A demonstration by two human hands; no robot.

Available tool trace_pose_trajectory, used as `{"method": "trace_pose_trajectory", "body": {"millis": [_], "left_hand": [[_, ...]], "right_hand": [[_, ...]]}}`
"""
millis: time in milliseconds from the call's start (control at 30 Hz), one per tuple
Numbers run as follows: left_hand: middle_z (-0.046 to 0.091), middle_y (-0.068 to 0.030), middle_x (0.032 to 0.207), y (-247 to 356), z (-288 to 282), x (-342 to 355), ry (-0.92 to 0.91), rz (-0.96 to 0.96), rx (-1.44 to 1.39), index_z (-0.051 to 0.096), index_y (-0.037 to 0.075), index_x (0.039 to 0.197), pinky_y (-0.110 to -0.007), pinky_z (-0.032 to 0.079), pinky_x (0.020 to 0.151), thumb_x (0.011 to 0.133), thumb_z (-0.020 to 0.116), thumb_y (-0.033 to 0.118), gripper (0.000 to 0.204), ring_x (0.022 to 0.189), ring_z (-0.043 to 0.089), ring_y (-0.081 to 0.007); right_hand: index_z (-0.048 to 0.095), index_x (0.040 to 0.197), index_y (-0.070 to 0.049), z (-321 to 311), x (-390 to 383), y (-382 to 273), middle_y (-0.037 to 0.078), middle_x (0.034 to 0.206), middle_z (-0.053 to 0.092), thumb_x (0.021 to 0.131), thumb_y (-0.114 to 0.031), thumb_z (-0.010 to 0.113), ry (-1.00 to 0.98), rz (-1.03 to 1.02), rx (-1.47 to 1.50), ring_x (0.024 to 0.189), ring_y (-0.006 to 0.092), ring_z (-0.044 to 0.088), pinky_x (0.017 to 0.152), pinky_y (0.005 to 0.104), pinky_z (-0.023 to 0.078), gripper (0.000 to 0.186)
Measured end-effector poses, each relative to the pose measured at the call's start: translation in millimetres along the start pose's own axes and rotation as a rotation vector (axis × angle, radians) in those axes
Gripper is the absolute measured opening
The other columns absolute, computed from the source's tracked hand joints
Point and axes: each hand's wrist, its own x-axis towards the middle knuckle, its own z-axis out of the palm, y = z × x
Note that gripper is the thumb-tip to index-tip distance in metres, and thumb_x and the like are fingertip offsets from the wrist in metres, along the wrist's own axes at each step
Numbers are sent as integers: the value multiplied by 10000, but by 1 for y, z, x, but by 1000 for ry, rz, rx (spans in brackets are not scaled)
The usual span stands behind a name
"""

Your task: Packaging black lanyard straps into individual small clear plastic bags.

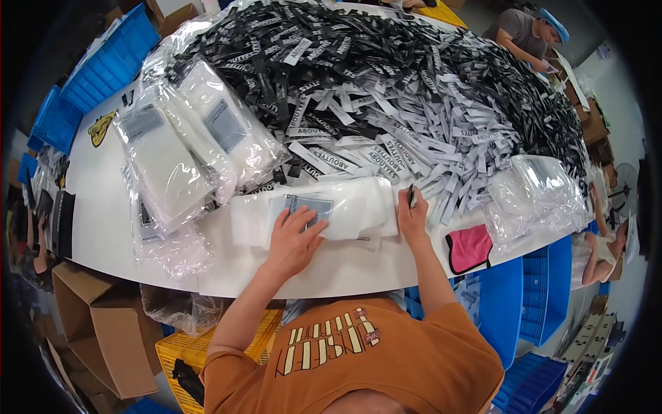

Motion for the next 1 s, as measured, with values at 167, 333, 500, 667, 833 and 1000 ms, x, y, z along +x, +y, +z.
{"method": "trace_pose_trajectory", "body": {"millis": [167,333,500,667,833,1000], "left_hand": [[399,-39,631,12,-8,35,241,143,-25,625,154,1131,-349,378,568,693,612,20,459,581,421,-225],[383,-19,641,40,-5,59,196,388,165,621,166,1138,-332,383,607,659,569,23,503,614,434,-204],[369,-13,646,54,-2,64,188,511,287,620,146,1147,-329,374,593,589,612,37,568,612,426,-200],[579,-75,901,77,6,53,-3,119,-289,575,58,1157,-327,448,677,825,595,189,357,785,558,-197],[640,-14,791,86,10,56,-10,-396,-1050,631,-35,932,-208,468,652,860,558,69,147,697,558,-66],[632,-35,743,87,17,62,107,-416,-999,619,-30,851,-250,464,593,822,556,15,83,649,566,-98]], "right_hand": [[491,674,-34,-2,2,-35,-15,538,440,899,-189,543,-130,397,359,466,80,365,430,242,286,279],[504,698,-42,-14,10,-77,10,469,421,912,-285,520,-416,776,712,346,89,351,328,246,242,325],[558,722,-17,-25,14,-87,35,510,497,826,-235,636,-490,734,593,370,95,394,332,267,266,253],[587,760,-14,-24,2,-89,28,554,523,802,-196,661,-479,381,319,461,105,470,429,260,367,201],[565,787,-16,-18,-9,-110,143,659,556,751,-118,678,-458,-379,48,553,325,492,525,340,424,156],[567,818,-32,-16,-1,-105,154,717,573,686,-53,654,-465,-297,17,622,352,565,524,383,439,160]]}}
